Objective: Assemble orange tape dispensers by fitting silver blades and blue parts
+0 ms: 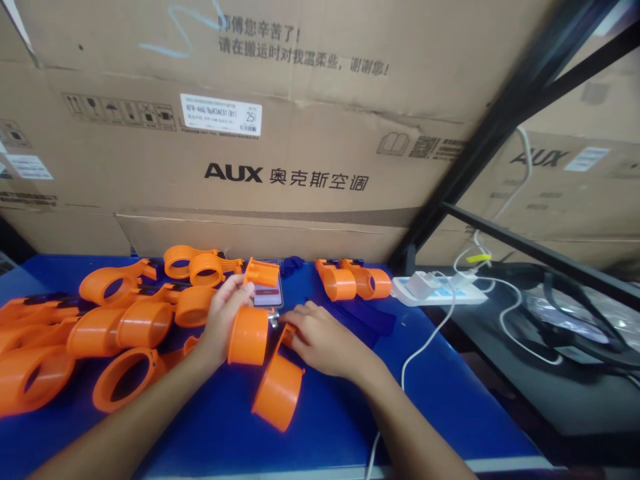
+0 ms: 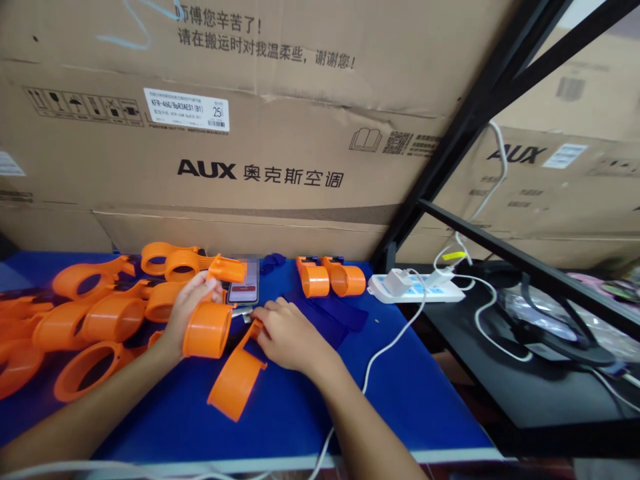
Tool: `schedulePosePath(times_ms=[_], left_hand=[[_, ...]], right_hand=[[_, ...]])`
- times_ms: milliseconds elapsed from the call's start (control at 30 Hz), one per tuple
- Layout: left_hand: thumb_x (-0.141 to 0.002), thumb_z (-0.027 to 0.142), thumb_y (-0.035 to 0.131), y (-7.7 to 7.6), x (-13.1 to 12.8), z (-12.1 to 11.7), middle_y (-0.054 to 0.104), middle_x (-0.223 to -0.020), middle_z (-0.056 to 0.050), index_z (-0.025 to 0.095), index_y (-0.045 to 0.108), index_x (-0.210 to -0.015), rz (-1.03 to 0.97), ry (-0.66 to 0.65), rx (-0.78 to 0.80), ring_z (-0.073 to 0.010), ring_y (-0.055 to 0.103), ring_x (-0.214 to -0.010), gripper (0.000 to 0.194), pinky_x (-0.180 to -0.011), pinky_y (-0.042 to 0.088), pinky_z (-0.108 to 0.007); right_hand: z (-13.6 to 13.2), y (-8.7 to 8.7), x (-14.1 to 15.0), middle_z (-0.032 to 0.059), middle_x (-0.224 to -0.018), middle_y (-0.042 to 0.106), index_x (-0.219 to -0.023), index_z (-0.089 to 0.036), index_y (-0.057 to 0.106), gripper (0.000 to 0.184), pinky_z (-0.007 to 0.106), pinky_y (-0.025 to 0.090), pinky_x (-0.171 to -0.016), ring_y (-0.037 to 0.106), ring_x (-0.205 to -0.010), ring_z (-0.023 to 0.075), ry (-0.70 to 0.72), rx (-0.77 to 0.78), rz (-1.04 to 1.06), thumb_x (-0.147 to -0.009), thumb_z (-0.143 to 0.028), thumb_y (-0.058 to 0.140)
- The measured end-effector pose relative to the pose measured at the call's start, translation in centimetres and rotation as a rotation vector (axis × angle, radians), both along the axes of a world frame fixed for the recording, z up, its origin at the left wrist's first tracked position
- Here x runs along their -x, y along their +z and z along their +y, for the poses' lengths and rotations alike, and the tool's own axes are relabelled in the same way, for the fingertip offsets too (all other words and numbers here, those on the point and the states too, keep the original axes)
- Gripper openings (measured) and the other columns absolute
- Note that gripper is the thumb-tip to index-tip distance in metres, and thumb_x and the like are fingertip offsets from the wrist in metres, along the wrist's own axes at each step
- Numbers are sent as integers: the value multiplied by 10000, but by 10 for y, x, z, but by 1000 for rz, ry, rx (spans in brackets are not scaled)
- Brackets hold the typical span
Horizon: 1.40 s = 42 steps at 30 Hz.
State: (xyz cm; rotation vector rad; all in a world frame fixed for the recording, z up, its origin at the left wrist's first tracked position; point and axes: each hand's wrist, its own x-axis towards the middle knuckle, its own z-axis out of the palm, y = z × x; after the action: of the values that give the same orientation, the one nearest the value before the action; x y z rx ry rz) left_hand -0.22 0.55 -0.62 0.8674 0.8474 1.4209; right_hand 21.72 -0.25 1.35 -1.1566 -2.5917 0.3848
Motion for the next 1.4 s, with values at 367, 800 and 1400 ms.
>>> schedulePosePath(times_ms=[367, 800, 1400], left_hand=[[-786, 401, 837, -2, 13, 2, 562, -671, 45, 196, 614, -831, -82, -3, 31, -66, 463, -493, 306, -590, 526, -211], [-839, 456, 795, 5, 15, -3, 576, -658, 24, 173, 652, -807, -226, -12, 101, -77, 504, -499, 319, -508, 439, -193], [-752, 462, 867, 17, 12, -8, 579, -692, 16, 157, 606, -766, -265, 55, 101, -76, 528, -529, 401, -511, 497, -182]], right_hand=[[21, -5, -28, 92, -1124, 754, -1230, -211, 714, 422, 398, 483, -887, 622, -997, 272, -124, -114, -129, -901, -36, 517], [14, 21, -16, 90, -1195, 730, -1279, -238, 685, 293, 454, 515, -995, 646, -1111, 248, 25, -50, 260, -1045, -285, 515], [-3, 33, -7, 55, -1156, 737, -1191, -238, 718, 513, 531, 307, -1200, 657, -1135, 257, 179, 173, 95, -709, -87, 632]])
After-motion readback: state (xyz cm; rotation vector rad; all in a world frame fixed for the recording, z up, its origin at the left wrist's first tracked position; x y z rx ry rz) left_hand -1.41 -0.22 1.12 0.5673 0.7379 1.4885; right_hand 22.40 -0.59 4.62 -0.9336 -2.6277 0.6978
